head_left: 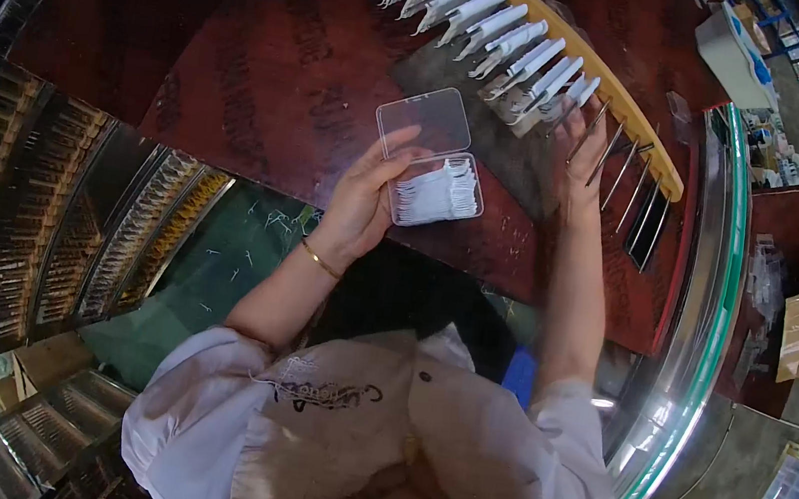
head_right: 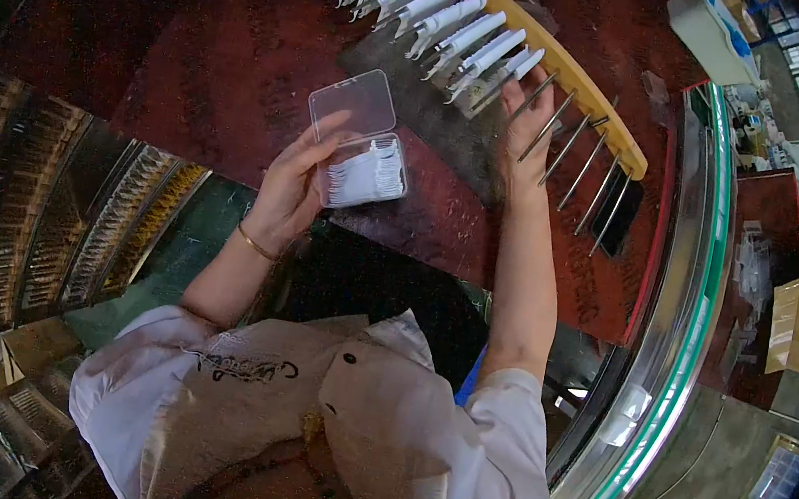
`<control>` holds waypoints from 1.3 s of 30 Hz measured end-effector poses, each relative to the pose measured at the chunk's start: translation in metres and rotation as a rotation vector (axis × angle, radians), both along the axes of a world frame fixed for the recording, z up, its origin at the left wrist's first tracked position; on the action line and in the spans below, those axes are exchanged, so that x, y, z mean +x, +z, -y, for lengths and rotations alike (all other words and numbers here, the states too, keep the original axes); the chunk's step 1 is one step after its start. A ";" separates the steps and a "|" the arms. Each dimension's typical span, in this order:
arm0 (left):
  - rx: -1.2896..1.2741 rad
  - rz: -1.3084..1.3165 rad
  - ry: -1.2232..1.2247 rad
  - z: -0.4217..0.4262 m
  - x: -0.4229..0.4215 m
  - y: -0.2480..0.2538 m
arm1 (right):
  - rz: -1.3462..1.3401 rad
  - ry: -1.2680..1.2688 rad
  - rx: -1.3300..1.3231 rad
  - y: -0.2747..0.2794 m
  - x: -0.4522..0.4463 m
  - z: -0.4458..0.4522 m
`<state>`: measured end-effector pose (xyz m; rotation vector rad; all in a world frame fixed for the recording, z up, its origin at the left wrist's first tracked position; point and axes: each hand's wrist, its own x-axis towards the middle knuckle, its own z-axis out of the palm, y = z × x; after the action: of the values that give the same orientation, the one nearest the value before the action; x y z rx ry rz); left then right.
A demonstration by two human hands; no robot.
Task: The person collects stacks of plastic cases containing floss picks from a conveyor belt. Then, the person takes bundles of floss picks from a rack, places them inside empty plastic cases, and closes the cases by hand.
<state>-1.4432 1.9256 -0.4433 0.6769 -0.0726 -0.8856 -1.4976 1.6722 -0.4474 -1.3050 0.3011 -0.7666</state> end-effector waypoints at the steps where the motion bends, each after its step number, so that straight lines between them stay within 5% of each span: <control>1: 0.011 -0.002 -0.004 -0.001 0.000 0.001 | -0.016 -0.013 0.007 -0.002 0.001 0.000; 11: -0.029 0.018 -0.063 0.001 0.000 -0.006 | -0.064 -0.093 0.016 0.018 -0.012 -0.040; 13: -0.059 -0.008 -0.063 0.002 0.001 -0.005 | -0.335 -0.122 -0.148 0.030 -0.028 -0.061; 15: -0.050 -0.003 -0.071 -0.001 0.000 -0.005 | -0.165 0.074 -0.017 0.030 -0.044 -0.084; 18: -0.031 -0.006 -0.105 -0.003 -0.002 -0.003 | -0.220 0.124 -0.695 0.026 -0.060 -0.100; 21: -0.024 -0.004 -0.151 -0.002 -0.006 0.006 | -0.293 0.294 -0.955 0.018 -0.059 -0.105; 26: -0.013 -0.095 -0.190 -0.004 -0.008 0.005 | -0.317 0.372 -0.940 0.022 -0.063 -0.103; 32: -0.072 -0.163 -0.245 0.002 -0.013 0.007 | -0.391 0.455 -0.410 0.030 -0.081 -0.095; 35: -0.054 0.006 -0.035 0.007 -0.018 0.011 | -0.278 0.362 -0.220 0.027 -0.084 -0.103; 37: -0.039 0.730 0.092 0.006 -0.025 0.010 | -0.322 0.319 -0.275 0.026 -0.087 -0.102; 39: 0.137 1.189 0.047 0.006 -0.039 0.017 | -0.367 0.279 -0.324 0.027 -0.091 -0.101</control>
<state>-1.4817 1.9197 -0.4263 1.2530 -1.0567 -0.3400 -1.5889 1.7729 -0.4207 -1.7547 0.2858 -0.3429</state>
